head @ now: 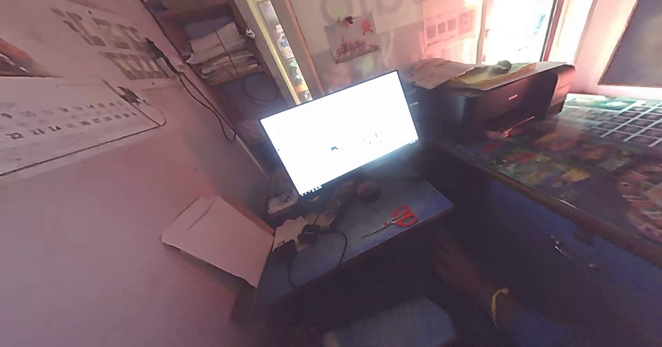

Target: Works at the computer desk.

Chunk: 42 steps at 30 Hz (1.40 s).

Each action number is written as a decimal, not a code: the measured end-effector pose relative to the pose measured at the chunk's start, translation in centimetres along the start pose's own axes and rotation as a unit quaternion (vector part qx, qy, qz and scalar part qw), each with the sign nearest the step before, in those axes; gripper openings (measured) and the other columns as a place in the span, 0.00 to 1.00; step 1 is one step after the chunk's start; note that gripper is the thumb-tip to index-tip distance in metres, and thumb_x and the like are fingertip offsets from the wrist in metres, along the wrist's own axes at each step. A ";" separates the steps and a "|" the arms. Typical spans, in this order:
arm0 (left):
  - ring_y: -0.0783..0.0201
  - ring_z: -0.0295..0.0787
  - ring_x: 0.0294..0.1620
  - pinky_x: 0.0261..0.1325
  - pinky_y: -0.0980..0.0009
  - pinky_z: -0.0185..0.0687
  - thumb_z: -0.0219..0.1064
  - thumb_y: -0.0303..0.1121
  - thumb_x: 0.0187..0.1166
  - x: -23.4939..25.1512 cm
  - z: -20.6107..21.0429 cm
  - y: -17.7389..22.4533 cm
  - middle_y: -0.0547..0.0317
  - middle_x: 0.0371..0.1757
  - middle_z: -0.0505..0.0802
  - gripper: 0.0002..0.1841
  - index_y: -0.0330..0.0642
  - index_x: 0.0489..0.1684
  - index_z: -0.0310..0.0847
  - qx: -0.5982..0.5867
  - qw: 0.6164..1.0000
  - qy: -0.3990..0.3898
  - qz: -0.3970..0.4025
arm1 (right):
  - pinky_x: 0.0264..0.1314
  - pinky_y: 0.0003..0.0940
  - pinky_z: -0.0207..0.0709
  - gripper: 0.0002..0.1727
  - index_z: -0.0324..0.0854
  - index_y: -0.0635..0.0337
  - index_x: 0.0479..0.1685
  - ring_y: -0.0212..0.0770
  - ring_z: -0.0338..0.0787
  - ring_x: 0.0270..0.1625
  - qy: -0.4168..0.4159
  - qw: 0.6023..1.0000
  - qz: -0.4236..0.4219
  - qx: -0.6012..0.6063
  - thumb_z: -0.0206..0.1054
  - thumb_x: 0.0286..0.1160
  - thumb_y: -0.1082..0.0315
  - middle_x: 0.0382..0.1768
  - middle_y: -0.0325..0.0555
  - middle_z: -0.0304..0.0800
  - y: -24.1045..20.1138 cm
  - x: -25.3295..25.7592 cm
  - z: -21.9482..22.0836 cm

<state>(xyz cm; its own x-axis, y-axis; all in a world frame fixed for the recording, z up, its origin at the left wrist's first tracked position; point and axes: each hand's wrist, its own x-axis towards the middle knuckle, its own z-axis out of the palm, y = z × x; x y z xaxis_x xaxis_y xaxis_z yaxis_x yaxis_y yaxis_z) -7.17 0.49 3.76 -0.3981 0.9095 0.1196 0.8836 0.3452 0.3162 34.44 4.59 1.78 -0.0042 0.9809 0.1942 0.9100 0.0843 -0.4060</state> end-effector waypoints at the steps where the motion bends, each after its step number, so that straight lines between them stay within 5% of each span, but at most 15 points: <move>1: 0.42 0.75 0.82 0.84 0.48 0.68 0.48 0.46 0.92 -0.1 -0.3 0.1 0.32 0.78 0.80 0.30 0.27 0.76 0.73 -0.002 1.000 0.001 0.007 | 0.87 0.49 0.66 0.30 0.73 0.44 0.84 0.52 0.69 0.88 0.000 1.000 0.001 -0.002 0.57 0.85 0.49 0.86 0.51 0.69 0.1 -0.1 0.1; 11: 0.41 0.80 0.77 0.80 0.49 0.72 0.47 0.47 0.92 0.0 0.5 -1.0 0.33 0.74 0.84 0.29 0.28 0.74 0.75 -0.028 0.999 0.011 0.024 | 0.90 0.51 0.62 0.28 0.75 0.50 0.83 0.55 0.68 0.88 -0.006 1.000 0.006 0.017 0.54 0.88 0.50 0.85 0.55 0.70 -1.3 -0.8 -1.0; 21: 0.46 0.83 0.73 0.77 0.50 0.76 0.54 0.48 0.89 1.2 2.8 -2.7 0.40 0.70 0.87 0.26 0.35 0.69 0.80 -0.042 0.998 0.037 0.015 | 0.87 0.52 0.66 0.29 0.72 0.44 0.85 0.54 0.70 0.87 -0.037 0.999 0.026 0.006 0.55 0.87 0.49 0.85 0.52 0.70 -0.8 0.1 -0.5; 25: 0.40 0.86 0.69 0.73 0.44 0.78 0.55 0.47 0.90 1.2 2.6 -2.5 0.33 0.65 0.88 0.26 0.30 0.69 0.79 -0.036 0.999 0.031 0.005 | 0.88 0.51 0.65 0.29 0.72 0.43 0.85 0.52 0.69 0.87 -0.035 0.999 0.024 0.003 0.55 0.86 0.50 0.86 0.51 0.70 -0.8 0.1 -0.6; 30: 0.38 0.84 0.71 0.75 0.43 0.77 0.53 0.47 0.90 1.2 2.7 -2.7 0.31 0.67 0.87 0.28 0.28 0.69 0.78 -0.033 0.999 0.020 0.004 | 0.87 0.49 0.66 0.27 0.76 0.45 0.82 0.51 0.70 0.87 -0.021 1.000 0.012 0.004 0.57 0.85 0.51 0.85 0.51 0.71 -0.9 -0.1 -0.7; 35: 0.45 0.81 0.76 0.80 0.48 0.73 0.50 0.50 0.90 2.1 4.8 -4.3 0.38 0.73 0.86 0.28 0.35 0.71 0.80 -0.025 0.999 0.034 0.031 | 0.86 0.50 0.68 0.27 0.77 0.46 0.80 0.52 0.72 0.86 -0.012 1.000 0.013 0.010 0.58 0.85 0.51 0.84 0.52 0.72 -0.8 0.0 -0.6; 42: 0.42 0.78 0.79 0.82 0.48 0.71 0.48 0.49 0.91 1.2 3.4 -3.5 0.33 0.77 0.81 0.30 0.30 0.75 0.75 -0.016 0.999 0.020 0.048 | 0.87 0.50 0.67 0.26 0.79 0.49 0.78 0.52 0.71 0.86 -0.015 1.000 0.000 0.004 0.60 0.84 0.52 0.85 0.53 0.71 -0.9 -0.1 -0.8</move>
<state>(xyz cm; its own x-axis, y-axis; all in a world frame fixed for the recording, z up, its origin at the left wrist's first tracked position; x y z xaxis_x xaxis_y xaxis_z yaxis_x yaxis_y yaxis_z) -9.87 1.16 -0.39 -0.3230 0.9274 0.1886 0.9101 0.2498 0.3307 33.95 4.30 2.83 -0.0162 0.9858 0.1672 0.9063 0.0851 -0.4139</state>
